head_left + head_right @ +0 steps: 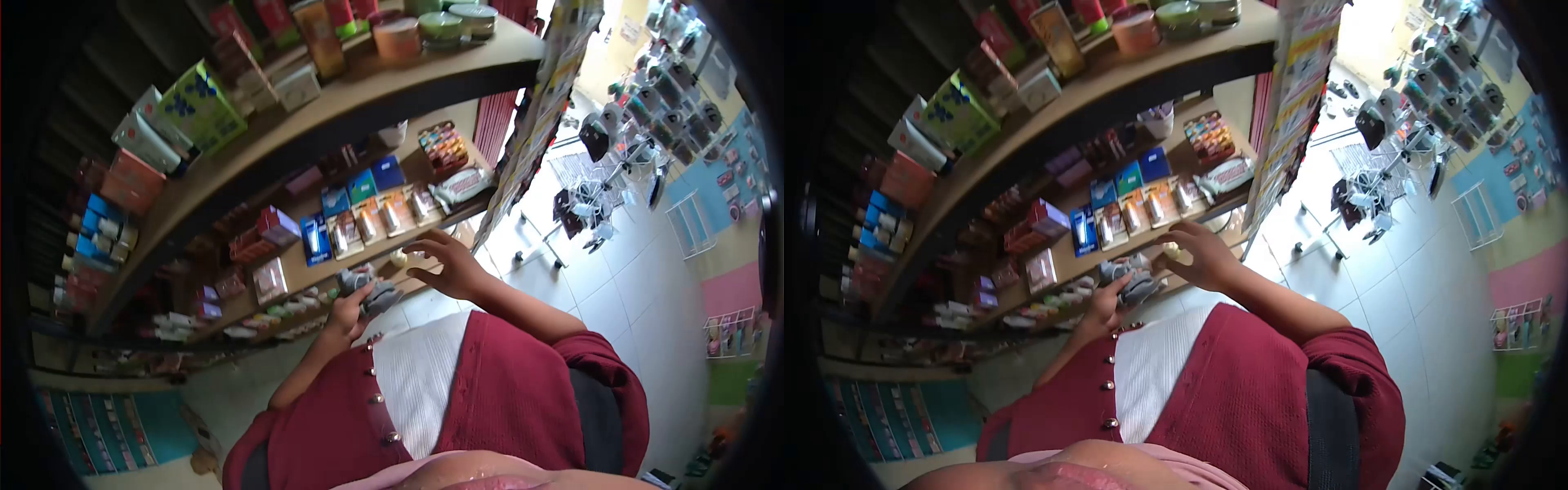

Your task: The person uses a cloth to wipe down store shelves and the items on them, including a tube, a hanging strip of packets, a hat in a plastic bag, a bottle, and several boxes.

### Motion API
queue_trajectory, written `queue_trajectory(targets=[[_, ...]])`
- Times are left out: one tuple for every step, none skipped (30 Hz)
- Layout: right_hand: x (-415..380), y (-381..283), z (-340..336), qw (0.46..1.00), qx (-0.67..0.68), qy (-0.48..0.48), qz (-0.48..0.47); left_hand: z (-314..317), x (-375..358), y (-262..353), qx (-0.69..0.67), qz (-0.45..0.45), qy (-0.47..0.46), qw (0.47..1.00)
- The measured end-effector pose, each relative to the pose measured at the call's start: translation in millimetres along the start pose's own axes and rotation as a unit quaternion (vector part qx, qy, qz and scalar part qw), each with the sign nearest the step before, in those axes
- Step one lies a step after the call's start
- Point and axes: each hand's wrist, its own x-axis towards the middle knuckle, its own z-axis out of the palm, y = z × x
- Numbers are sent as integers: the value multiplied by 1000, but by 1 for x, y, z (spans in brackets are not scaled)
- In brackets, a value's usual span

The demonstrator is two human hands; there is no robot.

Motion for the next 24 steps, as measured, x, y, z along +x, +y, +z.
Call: queue_trajectory(targets=[[-2, 4, -11, 999, 9, 53, -8, -3, 2, 1, 11, 6, -17, 1000], [-4, 13, -23, 993, 2, 112, -25, 1, 0, 3, 22, 9, -24, 999], [-7, 23, -32, 985, -3, 168, -40, 5, -3, 5, 32, 12, -27, 999], [-8, 33, -42, 974, -8, 219, -56, 5, -2, 4, 4, -12, -22, 1000], [-14, 41, -51, 966, 9, 258, -30, 17, 0, 11, 4, -7, -25, 1000], [-22, 60, -62, 946, 100, 309, 14, 36, 3, 12, 100, 79, -100, 987], [-27, 76, -65, 913, 191, 356, 62, 55, 3, 18, 199, 159, -169, 952], [-30, 86, -72, 911, 170, 370, 58, 79, 5, 24, 214, 128, -180, 952], [-32, 96, -80, 909, 150, 384, 53, 86, 22, 22, 222, 124, -226, 940], [-34, 105, -88, 907, 146, 388, 76, 125, 13, 26, 272, 154, -220, 924], [-35, 117, -94, 903, 171, 384, 91, 153, 25, 20, 294, 206, -244, 901], [-36, 126, -104, 913, 147, 370, 84, 185, 27, 18, 295, 230, -255, 892], [-39, 133, -113, 924, 122, 355, 77, 194, 54, 10, 408, 300, -270, 819], [-40, 138, -121, 927, 123, 345, 79, 208, 67, -4, 478, 388, -213, 759], [-41, 143, -129, 936, 121, 320, 78, 231, 75, -15, 505, 538, -153, 657], [-43, 149, -136, 945, 120, 295, 78, 243, 76, -26, 509, 534, -122, 665], [-43, 153, -140, 947, 120, 288, 79, 251, 77, -31, 514, 529, -96, 669], [-44, 157, -144, 953, 128, 264, 75, 256, 82, -38, 512, 528, -90, 672], [-47, 164, -150, 960, 137, 234, 73, 263, 88, -49, 489, 534, -54, 688], [-48, 171, -155, 962, 139, 222, 73, 268, 92, -59, 465, 541, -18, 701], [-48, 176, -158, 969, 134, 198, 65, 270, 93, -67, 463, 540, -7, 703], [-48, 181, -161, 974, 130, 176, 58, 271, 90, -76, 488, 559, 62, 667], [-48, 186, -164, 978, 127, 155, 51, 273, 87, -84, 512, 574, 129, 626], [-47, 200, -165, 984, 129, 117, 41, 276, 83, -92, 515, 576, 136, 620]])
